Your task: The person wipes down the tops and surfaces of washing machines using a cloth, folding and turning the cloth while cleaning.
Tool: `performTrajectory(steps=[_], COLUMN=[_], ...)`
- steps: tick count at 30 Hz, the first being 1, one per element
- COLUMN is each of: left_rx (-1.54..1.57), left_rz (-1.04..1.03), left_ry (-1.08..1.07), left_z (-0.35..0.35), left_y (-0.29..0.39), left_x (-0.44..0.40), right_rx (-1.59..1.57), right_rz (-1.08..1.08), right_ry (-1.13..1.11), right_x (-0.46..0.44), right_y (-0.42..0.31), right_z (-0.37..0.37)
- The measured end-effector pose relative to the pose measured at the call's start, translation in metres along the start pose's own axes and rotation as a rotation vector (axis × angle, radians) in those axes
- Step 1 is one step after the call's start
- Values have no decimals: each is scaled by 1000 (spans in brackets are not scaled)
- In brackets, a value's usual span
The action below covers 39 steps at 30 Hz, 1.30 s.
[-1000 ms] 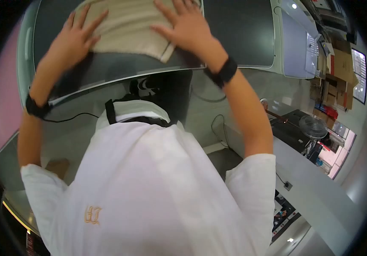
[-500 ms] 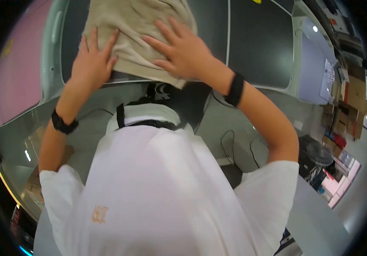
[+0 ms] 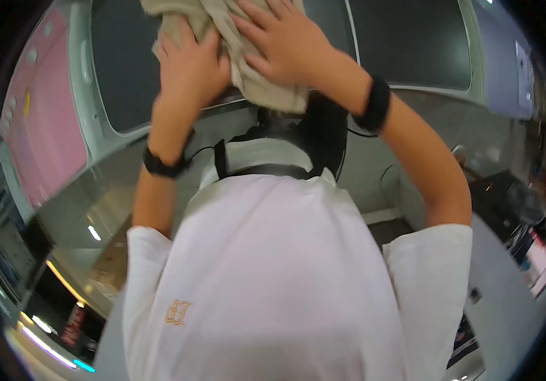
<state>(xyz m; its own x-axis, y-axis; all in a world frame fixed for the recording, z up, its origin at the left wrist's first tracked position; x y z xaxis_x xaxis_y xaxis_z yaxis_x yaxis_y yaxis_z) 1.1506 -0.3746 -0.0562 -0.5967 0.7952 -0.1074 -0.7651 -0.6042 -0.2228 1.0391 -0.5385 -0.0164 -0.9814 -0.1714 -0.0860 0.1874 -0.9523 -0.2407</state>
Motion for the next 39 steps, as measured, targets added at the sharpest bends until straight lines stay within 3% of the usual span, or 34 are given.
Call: performTrajectory(steps=[1,4,6,9,11,13,14,17,19,23,24,27,28,31,32,35,36,39], left_rx=[105,140,193,190,205,204,244,244,179,233,307,26,120,405,559,782,830,821], left_rz=[-44,-74,-133,-218,-178,-188,-222,-295,-373,-361,-416,-506,-490,-656,-701,-628,-573,-665], left_ry=[109,25,102,111,6,196,226,194,86,275,258,76,111,62,-61,77,212,437], left_z=[12,36,36,58,73,62,51,65,82,78,91,105,110,118,121,172,186,195], left_y=[16,66,107,163,192,216,222,259,289,371,384,428,445,482,493,536,551,590], left_x=[17,14,-19,-60,-77,-66,-60,-48,-35,-61,-72,-94,-99,-134,-147,-158,-156,-164], right_rx=[-77,71,92,481,253,106,-12,1,-146,-135,-63,-227,-277,-20,-178,-48,52,1], right_rz=[-27,-180,-398,-232,-417,-529,-795,-584,-610,-592,-604,-682,-660,-490,-618,-515,-392,-558], right_ry=[1,138,199,158,329,540,353,665,661,835,828,856,759,745,946,1084,1138,1152], right_x=[27,101,133,163,168,174,189,222,246,290,305,343,359,382,386,419,429,480], right_y=[-7,31,79,132,125,106,101,85,71,136,148,191,205,234,240,265,284,298], right_z=[12,8,21,36,31,29,13,10,11,27,34,47,61,114,136,178,189,208])
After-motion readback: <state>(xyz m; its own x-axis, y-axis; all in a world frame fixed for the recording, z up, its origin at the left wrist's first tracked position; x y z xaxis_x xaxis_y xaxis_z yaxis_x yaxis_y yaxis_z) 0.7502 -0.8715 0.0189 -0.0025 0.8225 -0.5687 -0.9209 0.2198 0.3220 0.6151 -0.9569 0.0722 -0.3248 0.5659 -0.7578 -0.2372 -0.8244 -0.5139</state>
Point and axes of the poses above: each hand's wrist, its own x-axis away from the middle knuckle, its own z-axis out of the back of the hand, y = z × x, the point moved 2 cm from there along -x, towards the middle knuckle, and after that the axes turned 11 degrees about -x, right-handed, at the moved point
